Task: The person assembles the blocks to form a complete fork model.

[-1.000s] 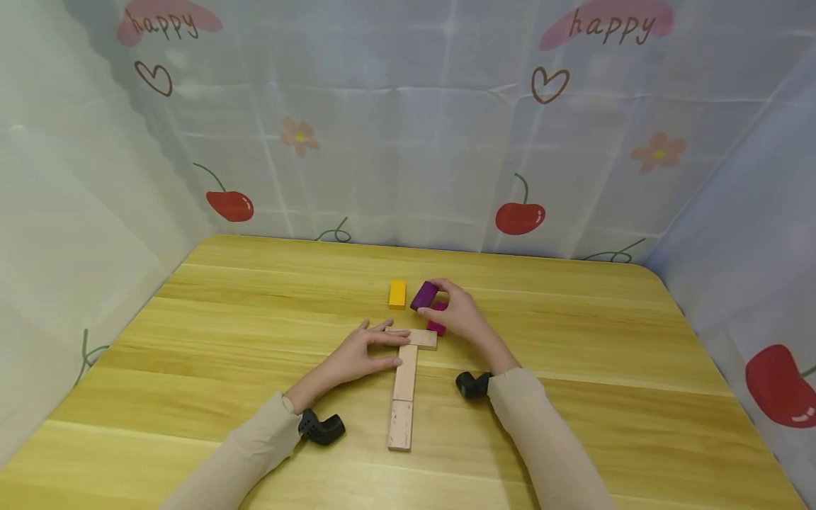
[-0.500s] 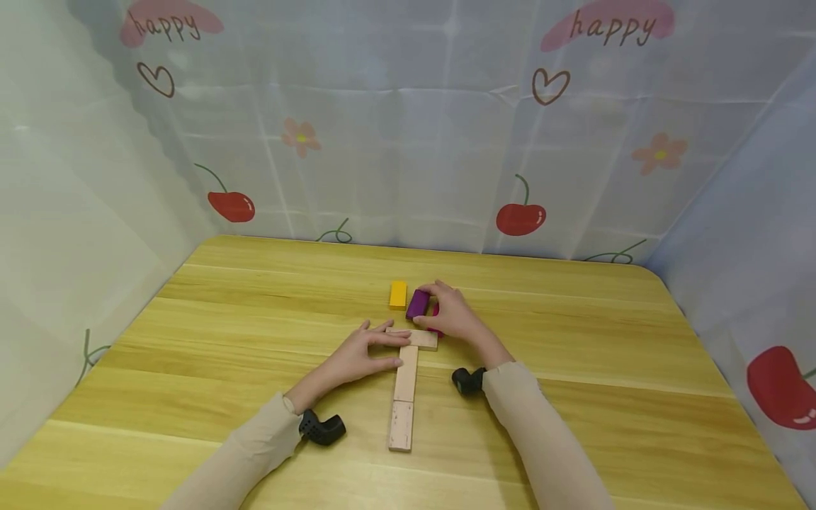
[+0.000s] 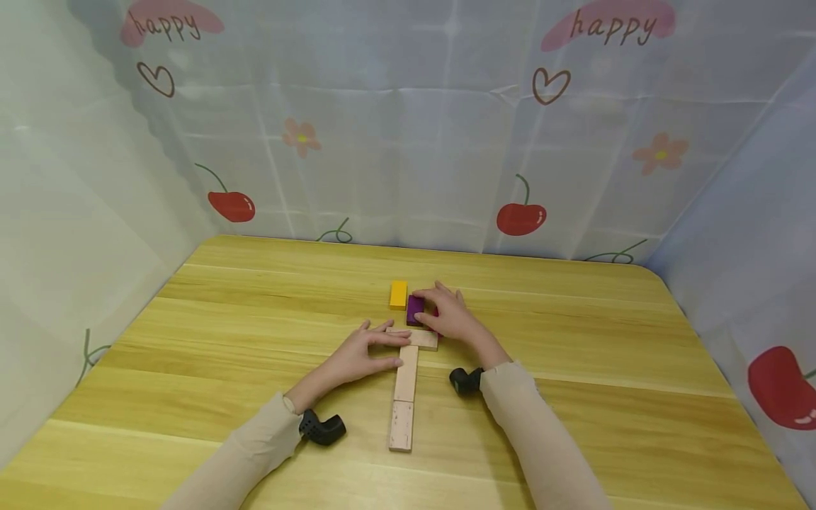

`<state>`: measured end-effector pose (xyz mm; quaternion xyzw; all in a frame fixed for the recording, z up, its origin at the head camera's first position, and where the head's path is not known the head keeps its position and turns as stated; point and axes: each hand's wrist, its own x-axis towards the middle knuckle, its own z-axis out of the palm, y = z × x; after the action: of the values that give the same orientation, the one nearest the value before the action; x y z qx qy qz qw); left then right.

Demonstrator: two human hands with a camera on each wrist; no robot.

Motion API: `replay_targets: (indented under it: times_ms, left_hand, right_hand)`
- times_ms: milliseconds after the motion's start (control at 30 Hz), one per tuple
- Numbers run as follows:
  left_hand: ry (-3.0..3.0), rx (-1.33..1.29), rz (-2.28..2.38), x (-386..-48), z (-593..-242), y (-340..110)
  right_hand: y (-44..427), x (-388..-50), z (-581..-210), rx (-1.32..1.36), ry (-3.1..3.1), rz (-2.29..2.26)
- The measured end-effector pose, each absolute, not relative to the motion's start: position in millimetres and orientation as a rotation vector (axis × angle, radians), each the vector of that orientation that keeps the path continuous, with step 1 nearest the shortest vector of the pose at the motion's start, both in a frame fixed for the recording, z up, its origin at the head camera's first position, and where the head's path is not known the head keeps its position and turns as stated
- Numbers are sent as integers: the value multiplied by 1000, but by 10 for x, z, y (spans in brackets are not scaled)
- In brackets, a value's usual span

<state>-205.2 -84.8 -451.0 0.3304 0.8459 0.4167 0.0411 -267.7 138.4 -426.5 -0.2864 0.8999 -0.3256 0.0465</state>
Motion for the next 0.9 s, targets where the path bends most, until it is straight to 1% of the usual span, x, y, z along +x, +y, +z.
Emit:
replay_targets:
  times_ms: [767,900]
  left_hand:
    - [2584,1027,1289,-2051,-4485,-849]
    - [2583,1015,1285,-2044,-4488,-845]
  right_hand:
    - [1345,-2573,-4233,-871,2755,-963]
    - [1368,-2535,-4219,-835,2744,-1008]
